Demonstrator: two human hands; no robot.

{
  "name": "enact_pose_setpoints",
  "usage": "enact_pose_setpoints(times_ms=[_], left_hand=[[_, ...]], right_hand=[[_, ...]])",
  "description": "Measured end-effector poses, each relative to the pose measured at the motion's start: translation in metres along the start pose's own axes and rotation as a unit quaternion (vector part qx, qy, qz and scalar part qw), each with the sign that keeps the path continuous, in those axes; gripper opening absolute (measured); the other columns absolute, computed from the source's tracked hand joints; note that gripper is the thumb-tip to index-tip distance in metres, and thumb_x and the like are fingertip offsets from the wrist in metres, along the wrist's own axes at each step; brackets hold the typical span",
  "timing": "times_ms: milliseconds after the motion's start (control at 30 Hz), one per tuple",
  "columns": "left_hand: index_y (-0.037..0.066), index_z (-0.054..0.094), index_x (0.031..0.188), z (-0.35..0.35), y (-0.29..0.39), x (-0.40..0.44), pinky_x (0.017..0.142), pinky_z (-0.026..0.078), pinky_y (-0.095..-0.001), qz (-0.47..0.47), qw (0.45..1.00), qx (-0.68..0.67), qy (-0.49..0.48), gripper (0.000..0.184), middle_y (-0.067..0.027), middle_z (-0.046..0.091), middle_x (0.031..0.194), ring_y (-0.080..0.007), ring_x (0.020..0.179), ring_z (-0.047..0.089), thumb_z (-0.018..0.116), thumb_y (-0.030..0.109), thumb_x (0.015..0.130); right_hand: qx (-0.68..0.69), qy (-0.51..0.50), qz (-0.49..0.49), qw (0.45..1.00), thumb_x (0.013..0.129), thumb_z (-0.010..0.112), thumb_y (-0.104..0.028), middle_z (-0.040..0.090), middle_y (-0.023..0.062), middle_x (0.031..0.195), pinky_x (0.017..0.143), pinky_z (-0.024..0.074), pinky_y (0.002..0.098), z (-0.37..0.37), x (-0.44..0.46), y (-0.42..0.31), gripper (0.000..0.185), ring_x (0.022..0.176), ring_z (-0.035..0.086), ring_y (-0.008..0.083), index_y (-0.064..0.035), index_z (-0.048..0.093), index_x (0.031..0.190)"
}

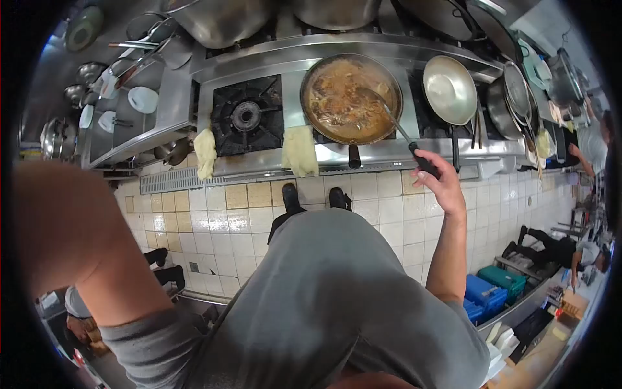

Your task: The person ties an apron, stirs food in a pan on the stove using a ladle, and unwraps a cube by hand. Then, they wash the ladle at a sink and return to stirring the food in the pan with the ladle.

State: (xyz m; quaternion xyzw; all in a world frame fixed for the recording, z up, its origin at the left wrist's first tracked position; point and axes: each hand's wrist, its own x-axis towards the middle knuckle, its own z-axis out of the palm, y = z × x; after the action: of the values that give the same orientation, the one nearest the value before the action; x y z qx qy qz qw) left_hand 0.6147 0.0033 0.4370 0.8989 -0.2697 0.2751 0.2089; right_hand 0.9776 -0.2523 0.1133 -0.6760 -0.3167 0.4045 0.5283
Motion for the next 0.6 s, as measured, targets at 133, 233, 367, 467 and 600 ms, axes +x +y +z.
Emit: enact_pose_setpoints(times_ms=[133,233,367,467,600], left_hand=[[0.008,0.063,0.139,0.003,-0.012,0.001,0.11,0.049,-0.0435,0.013,1.0,-0.006,-0.002,0.054,-0.0152,0.063,0.142,-0.0308,0.131,0.061,0.057,0.045,0.1],[0.008,0.064,0.139,0.002,-0.023,-0.001,0.11,0.049,-0.0435,0.014,1.0,-0.013,-0.001,0.053,-0.0152,0.063,0.142,-0.0309,0.131,0.061,0.057,0.043,0.1],[0.009,0.064,0.139,0.005,-0.025,-0.004,0.11,0.049,-0.0436,0.013,1.0,-0.02,0.005,0.052,-0.0152,0.064,0.141,-0.0312,0.13,0.061,0.058,0.042,0.099],[0.009,0.064,0.139,0.007,-0.023,-0.006,0.11,0.049,-0.0437,0.016,1.0,-0.017,0.003,0.051,-0.0152,0.064,0.141,-0.0313,0.13,0.062,0.059,0.041,0.099],[0.009,0.065,0.138,0.012,-0.023,-0.013,0.11,0.049,-0.0437,0.026,0.999,-0.012,0.013,0.05,-0.0152,0.065,0.141,-0.0316,0.13,0.062,0.06,0.039,0.099]], right_hand=[[-0.103,0.029,0.065,0.992,0.09,0.074,-0.004,0.07,0.0085,0.096,0.072,0.0564,0.0323,0.001,0.005,0.027,0.035,0.084,0.067,0.015,-0.0011,0.066,0.125],[-0.296,0.102,0.009,0.95,0.087,0.078,-0.014,0.071,0.0196,0.094,0.08,0.0547,0.0432,0.009,0.009,0.042,0.034,0.085,0.07,0.0312,0.0001,0.063,0.114],[-0.371,0.14,0.105,0.912,0.089,0.076,-0.017,0.073,0.0261,0.103,0.086,0.0545,0.0486,0.027,0.013,0.022,0.035,0.102,0.07,0.0478,-0.0015,0.063,0.118],[-0.385,0.147,0.028,0.911,0.09,0.075,-0.016,0.074,0.0258,0.109,0.089,0.0553,0.0477,0.022,0.014,0.031,0.037,0.104,0.071,0.0455,-0.0017,0.066,0.123],[-0.365,0.148,0.018,0.919,0.091,0.073,-0.015,0.074,0.0249,0.11,0.092,0.0559,0.0465,0.02,0.013,0.028,0.039,0.105,0.071,0.0437,-0.0025,0.068,0.127]])
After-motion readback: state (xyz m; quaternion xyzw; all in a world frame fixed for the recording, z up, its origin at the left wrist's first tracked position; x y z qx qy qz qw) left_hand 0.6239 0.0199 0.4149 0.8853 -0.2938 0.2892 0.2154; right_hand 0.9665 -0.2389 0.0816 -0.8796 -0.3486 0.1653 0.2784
